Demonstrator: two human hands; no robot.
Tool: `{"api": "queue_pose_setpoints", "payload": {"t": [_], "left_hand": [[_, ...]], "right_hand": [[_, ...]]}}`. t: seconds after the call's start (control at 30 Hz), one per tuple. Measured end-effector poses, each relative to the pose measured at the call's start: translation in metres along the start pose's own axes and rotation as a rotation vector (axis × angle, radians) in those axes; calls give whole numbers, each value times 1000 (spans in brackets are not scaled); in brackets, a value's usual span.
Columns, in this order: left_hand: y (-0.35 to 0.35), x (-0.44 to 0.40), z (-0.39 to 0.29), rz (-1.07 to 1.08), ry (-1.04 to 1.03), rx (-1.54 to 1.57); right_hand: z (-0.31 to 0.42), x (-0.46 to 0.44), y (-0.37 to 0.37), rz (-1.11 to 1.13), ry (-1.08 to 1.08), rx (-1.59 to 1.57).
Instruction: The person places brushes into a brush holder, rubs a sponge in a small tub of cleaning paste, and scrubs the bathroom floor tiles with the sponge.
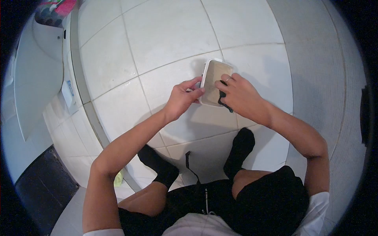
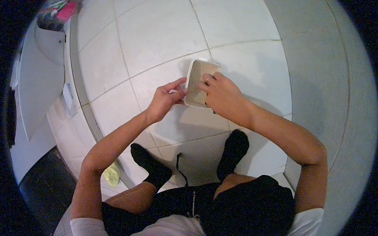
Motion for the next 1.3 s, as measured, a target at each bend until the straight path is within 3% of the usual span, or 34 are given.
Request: {"api": "queue_pose_setpoints", "payload": {"t": [0.13,0.2,0.23,0.27,0.33,0.5,0.63,0.7,0.73,0.77,0.8,0.87,0.9,0.97,1.0,1.07,1.1,1.13,1.17,1.2,1.23,1.27,1.3], "left_hand": [[1,-3,12,13,-53,-140],[5,-6,21,-9,-69,-164],[8,-11,28,8,-130,-173],[8,-12,26,15,-153,-165],[1,-13,26,87,-191,-454],[-35,4,47,255,-234,-569],[-37,10,53,381,-175,-529],[-18,14,45,418,-174,-558],[0,11,35,368,-180,-572],[17,9,22,319,-189,-586],[37,10,6,194,-131,-533],[83,12,-35,73,-290,-683],[107,19,-59,32,-378,-717],[166,42,-91,-85,-340,-861],[188,60,-110,-206,-307,-803],[247,92,-130,-327,-526,-932],[284,102,-123,-443,-551,-890],[290,99,-115,-445,-542,-875],[302,101,-113,-610,-542,-868],[315,101,-111,-773,-542,-860],[326,88,-99,-697,-664,-1038],[328,79,-93,-696,-654,-1022],[325,67,-92,-711,-650,-1085]], "right_hand": [[-41,12,7,-58,-171,-158],[-81,26,-18,63,-378,-857],[-90,35,-46,1,-436,-1464],[-95,42,-56,-4,-439,-1439],[-97,62,-85,68,-826,-1980],[-89,61,-91,-90,-656,-2446],[-105,53,-92,-251,-844,-2162],[-111,43,-96,-544,-794,-1029],[-89,22,-103,-460,-717,-613],[-64,-13,-91,-366,-578,-672],[-18,-51,-97,-328,-404,-500],[49,-82,-57,-350,-77,-512],[34,-86,-55,-351,-67,-507],[-9,-81,-67,-219,-104,-442],[-52,-74,-81,-241,-245,-407],[-117,-64,-92,-264,-547,-474],[-120,-75,-89,-311,-593,-458],[-112,-88,-87,-355,-651,-450],[-80,-109,-89,-236,-617,-706],[-27,-133,-87,-259,-425,-698],[29,-147,-70,-224,-299,-775],[86,-161,-52,-181,-175,-857],[86,-167,-47,-170,-178,-853]]}}
Point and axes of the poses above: each hand's wrist, its own x-axis away from the middle knuckle, its own y-axis out of the back of the hand, z = x × y, the point moved 6 cm from there along -x, towards the middle knuckle, and after that the axes turned 15 degrees about x, right-handed, at the moved point
